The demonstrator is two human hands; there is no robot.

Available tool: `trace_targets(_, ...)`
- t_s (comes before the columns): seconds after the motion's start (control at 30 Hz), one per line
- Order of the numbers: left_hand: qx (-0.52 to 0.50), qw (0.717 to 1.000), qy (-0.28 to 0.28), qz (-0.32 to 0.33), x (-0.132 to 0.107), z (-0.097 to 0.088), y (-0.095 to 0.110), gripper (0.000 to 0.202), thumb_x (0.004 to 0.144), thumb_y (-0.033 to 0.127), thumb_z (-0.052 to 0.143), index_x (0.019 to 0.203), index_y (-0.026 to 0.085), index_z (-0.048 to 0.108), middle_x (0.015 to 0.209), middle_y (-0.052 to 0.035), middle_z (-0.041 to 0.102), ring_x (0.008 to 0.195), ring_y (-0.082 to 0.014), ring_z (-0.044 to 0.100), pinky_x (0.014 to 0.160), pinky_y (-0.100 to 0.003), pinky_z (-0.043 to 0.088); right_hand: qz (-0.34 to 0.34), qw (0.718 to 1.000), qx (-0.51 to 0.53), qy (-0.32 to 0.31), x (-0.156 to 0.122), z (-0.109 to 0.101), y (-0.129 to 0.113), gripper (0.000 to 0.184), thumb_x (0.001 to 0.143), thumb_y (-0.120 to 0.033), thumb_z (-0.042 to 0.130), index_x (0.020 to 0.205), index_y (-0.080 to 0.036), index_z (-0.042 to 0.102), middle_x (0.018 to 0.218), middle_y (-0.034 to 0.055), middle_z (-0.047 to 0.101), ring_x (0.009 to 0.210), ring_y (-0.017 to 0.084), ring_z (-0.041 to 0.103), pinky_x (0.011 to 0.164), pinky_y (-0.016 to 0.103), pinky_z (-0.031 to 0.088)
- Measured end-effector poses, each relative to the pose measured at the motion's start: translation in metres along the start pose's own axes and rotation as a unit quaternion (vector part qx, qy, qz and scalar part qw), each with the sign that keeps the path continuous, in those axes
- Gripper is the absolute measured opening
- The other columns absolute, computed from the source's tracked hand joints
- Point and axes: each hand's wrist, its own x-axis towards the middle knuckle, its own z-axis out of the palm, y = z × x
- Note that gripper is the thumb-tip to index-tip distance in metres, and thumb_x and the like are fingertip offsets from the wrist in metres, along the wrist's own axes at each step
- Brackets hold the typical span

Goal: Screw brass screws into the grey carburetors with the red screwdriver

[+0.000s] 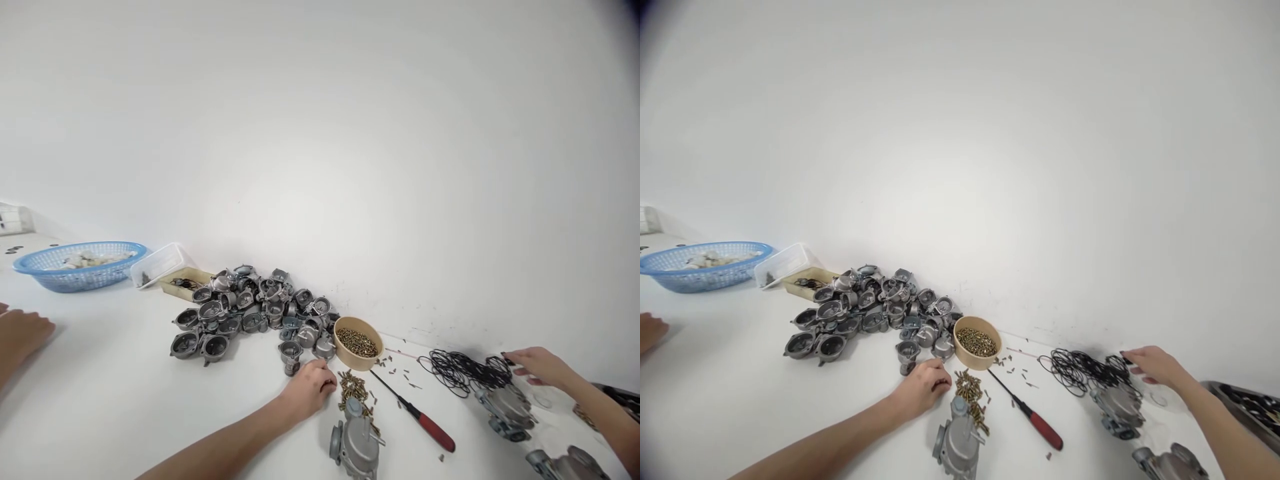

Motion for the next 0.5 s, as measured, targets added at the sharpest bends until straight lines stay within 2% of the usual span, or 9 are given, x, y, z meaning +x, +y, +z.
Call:
trace_targets(0.1, 0.000, 1.000, 0.023, 0.001, -0.002, 0.000, 0.003, 0.021, 0.094, 0.018, 0.060, 0.093, 0.021, 0.080, 0.096, -0.0067, 0.071, 0.092, -0.0214, 0.066, 0.086, -0.032, 0.053, 0.048, 0.986, 0.105, -0.121, -0.001, -0.019, -0.004, 0.018, 0.069, -0.029, 0.072, 0.057, -0.017, 0.079, 0.100, 0.0340, 0.074, 0.073, 0.036, 0.077, 0.056, 0.038, 0.056)
trace_targets(0.17, -0.003, 0.999, 0.048, 0.000, -0.003, -0.003, 0.006, 0.021, 0.094, 0.019, 0.059, 0.093, 0.020, 0.080, 0.094, -0.0066, 0.071, 0.087, -0.0205, 0.067, 0.081, -0.032, 0.055, 0.064, 0.967, 0.191, -0.156, -0.006, -0.033, -0.016, 0.020, 0.073, -0.033, 0.072, 0.070, -0.018, 0.084, 0.114, 0.0321, 0.072, 0.086, 0.039, 0.077, 0.067, 0.042, 0.061)
trace_targets(0.23, -0.010, 0.996, 0.088, -0.003, -0.003, -0.011, 0.011, 0.025, 0.098, 0.021, 0.053, 0.098, 0.019, 0.078, 0.097, -0.0072, 0.071, 0.084, -0.0200, 0.066, 0.078, -0.033, 0.056, 0.066, 0.945, 0.271, -0.172, -0.017, -0.045, -0.037, 0.024, 0.075, -0.037, 0.076, 0.082, -0.017, 0.086, 0.124, 0.0315, 0.068, 0.096, 0.042, 0.075, 0.074, 0.045, 0.062)
trace_targets(0.3, -0.019, 0.991, 0.131, -0.001, -0.002, -0.025, 0.019, 0.030, 0.102, 0.023, 0.046, 0.108, 0.019, 0.075, 0.103, -0.0084, 0.071, 0.088, -0.0206, 0.067, 0.082, -0.034, 0.056, 0.045, 0.938, 0.294, -0.179, -0.035, -0.053, -0.069, 0.027, 0.077, -0.038, 0.078, 0.093, -0.018, 0.086, 0.126, 0.0279, 0.069, 0.104, 0.040, 0.073, 0.079, 0.044, 0.063)
trace_targets(0.37, -0.029, 0.986, 0.163, 0.010, -0.001, -0.042, 0.032, 0.031, 0.104, 0.028, 0.044, 0.115, 0.021, 0.072, 0.109, -0.0087, 0.069, 0.092, -0.0200, 0.067, 0.086, -0.034, 0.056, -0.006, 0.934, 0.304, -0.187, -0.059, -0.056, -0.108, 0.032, 0.081, -0.042, 0.077, 0.102, -0.019, 0.085, 0.127, 0.0242, 0.070, 0.110, 0.039, 0.071, 0.083, 0.042, 0.063)
trace_targets(0.43, -0.053, 0.981, 0.183, 0.024, -0.001, -0.059, 0.047, 0.028, 0.104, 0.031, 0.048, 0.117, 0.022, 0.071, 0.112, -0.0085, 0.069, 0.086, -0.0174, 0.067, 0.082, -0.031, 0.057, -0.075, 0.927, 0.303, -0.209, -0.087, -0.051, -0.149, 0.038, 0.081, -0.050, 0.077, 0.106, -0.022, 0.083, 0.123, 0.0184, 0.073, 0.112, 0.036, 0.071, 0.087, 0.043, 0.063)
trace_targets(0.5, -0.118, 0.974, 0.190, 0.033, -0.001, -0.070, 0.061, 0.029, 0.100, 0.034, 0.056, 0.123, 0.024, 0.069, 0.119, -0.0096, 0.067, 0.081, -0.0159, 0.067, 0.075, -0.028, 0.058, -0.143, 0.908, 0.300, -0.255, -0.116, -0.039, -0.189, 0.043, 0.082, -0.053, 0.076, 0.110, -0.021, 0.081, 0.123, 0.0154, 0.073, 0.111, 0.035, 0.071, 0.090, 0.047, 0.063)
